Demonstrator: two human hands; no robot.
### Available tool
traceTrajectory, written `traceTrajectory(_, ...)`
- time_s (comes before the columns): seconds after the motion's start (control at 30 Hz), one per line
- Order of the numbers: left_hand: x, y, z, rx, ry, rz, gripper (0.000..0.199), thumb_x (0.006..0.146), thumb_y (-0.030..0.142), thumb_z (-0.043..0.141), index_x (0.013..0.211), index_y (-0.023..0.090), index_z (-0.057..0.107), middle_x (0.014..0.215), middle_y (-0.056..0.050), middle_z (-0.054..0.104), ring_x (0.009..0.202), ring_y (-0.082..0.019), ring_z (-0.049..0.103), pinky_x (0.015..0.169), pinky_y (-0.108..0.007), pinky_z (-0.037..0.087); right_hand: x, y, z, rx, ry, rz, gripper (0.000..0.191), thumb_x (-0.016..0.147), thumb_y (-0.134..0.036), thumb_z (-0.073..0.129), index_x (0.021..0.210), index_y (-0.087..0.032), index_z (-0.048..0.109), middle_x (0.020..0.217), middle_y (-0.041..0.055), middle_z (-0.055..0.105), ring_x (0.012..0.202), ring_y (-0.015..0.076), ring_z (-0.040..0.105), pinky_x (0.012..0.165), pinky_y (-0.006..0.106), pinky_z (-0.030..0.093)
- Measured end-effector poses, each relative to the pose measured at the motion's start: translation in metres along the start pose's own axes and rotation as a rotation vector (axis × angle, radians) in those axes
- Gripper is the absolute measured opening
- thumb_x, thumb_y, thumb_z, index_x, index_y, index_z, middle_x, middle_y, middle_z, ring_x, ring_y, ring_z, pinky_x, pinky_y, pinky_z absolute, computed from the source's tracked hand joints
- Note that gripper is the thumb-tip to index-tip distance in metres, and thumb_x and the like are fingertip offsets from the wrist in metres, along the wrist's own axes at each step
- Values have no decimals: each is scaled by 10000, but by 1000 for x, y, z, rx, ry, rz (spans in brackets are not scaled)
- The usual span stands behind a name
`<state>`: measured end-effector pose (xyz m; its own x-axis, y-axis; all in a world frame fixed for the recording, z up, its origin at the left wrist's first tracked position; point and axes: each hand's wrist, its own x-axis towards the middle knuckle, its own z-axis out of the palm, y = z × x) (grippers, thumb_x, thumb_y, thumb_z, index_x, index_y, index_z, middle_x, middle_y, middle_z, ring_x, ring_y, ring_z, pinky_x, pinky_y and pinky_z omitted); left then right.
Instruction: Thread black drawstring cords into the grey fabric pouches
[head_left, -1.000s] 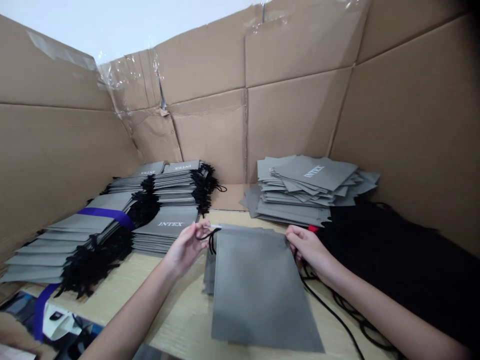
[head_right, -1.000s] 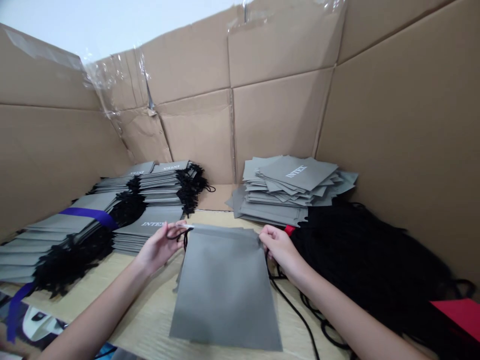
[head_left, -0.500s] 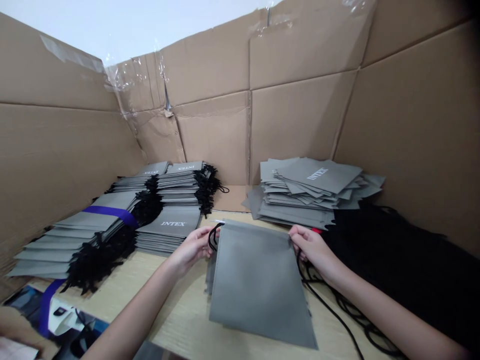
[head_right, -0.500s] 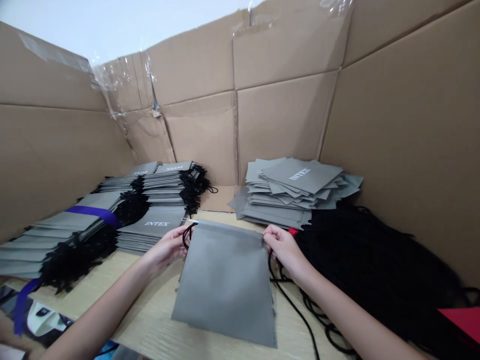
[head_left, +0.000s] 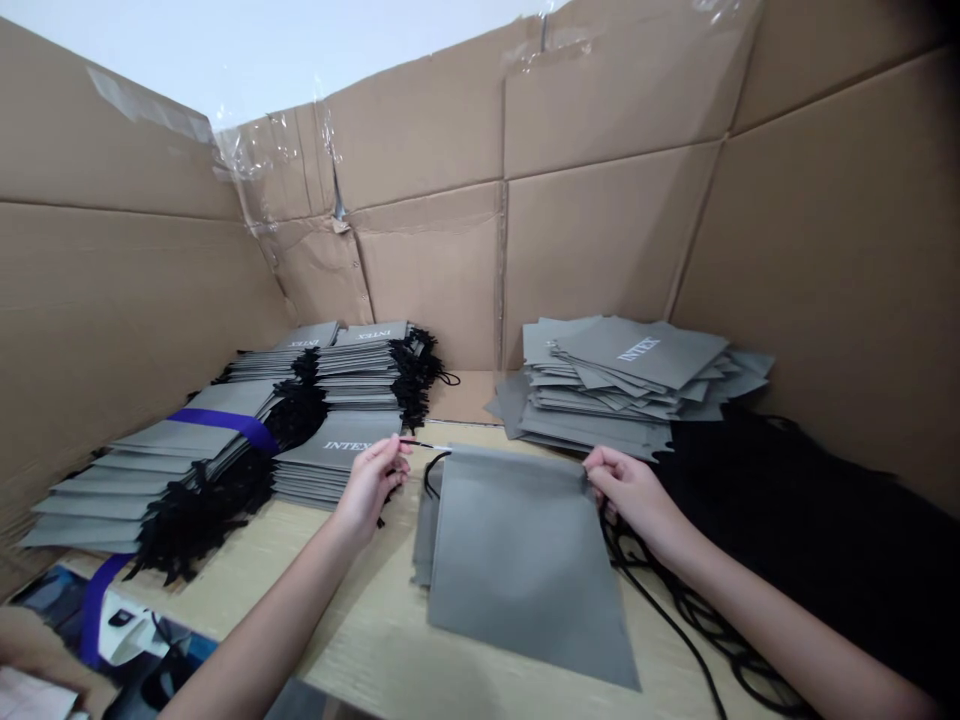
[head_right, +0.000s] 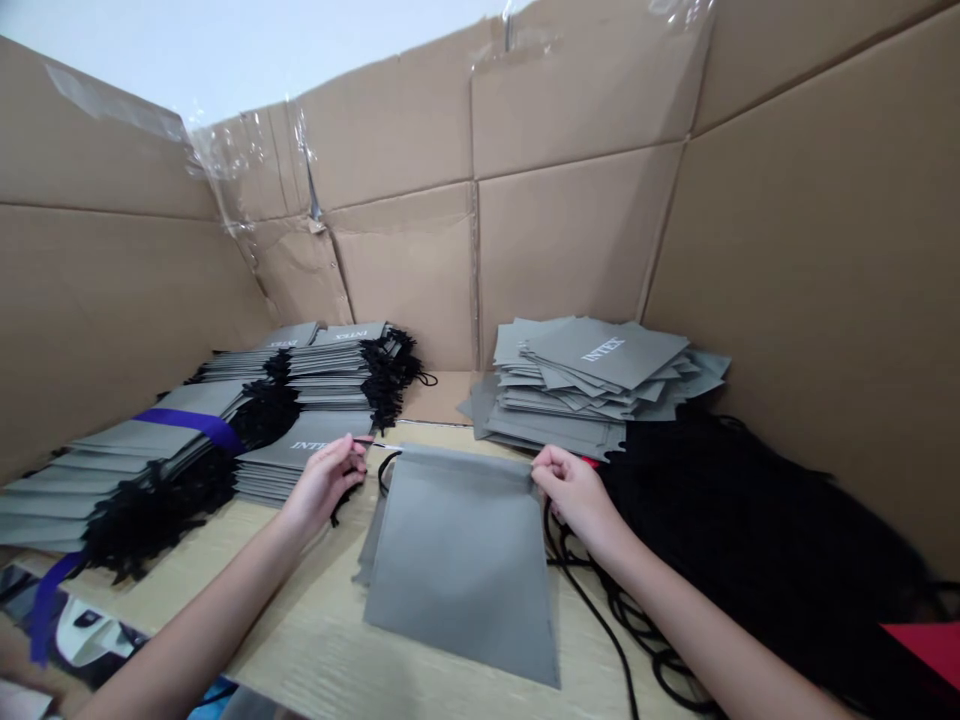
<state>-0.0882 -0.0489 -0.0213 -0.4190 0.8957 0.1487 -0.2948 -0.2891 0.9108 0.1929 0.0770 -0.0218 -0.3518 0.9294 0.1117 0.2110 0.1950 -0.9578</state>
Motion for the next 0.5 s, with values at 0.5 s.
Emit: traceTrajectory(0.5, -3, 17, 2, -333, -98, 31, 253, 733, 217, 651, 653, 184, 413, 480, 109, 339, 373, -20, 335, 507, -171, 411, -5, -6, 4, -28, -4, -49, 81, 594, -278, 439, 600, -206, 403, 425, -83, 368, 377, 69, 342, 359, 178, 237)
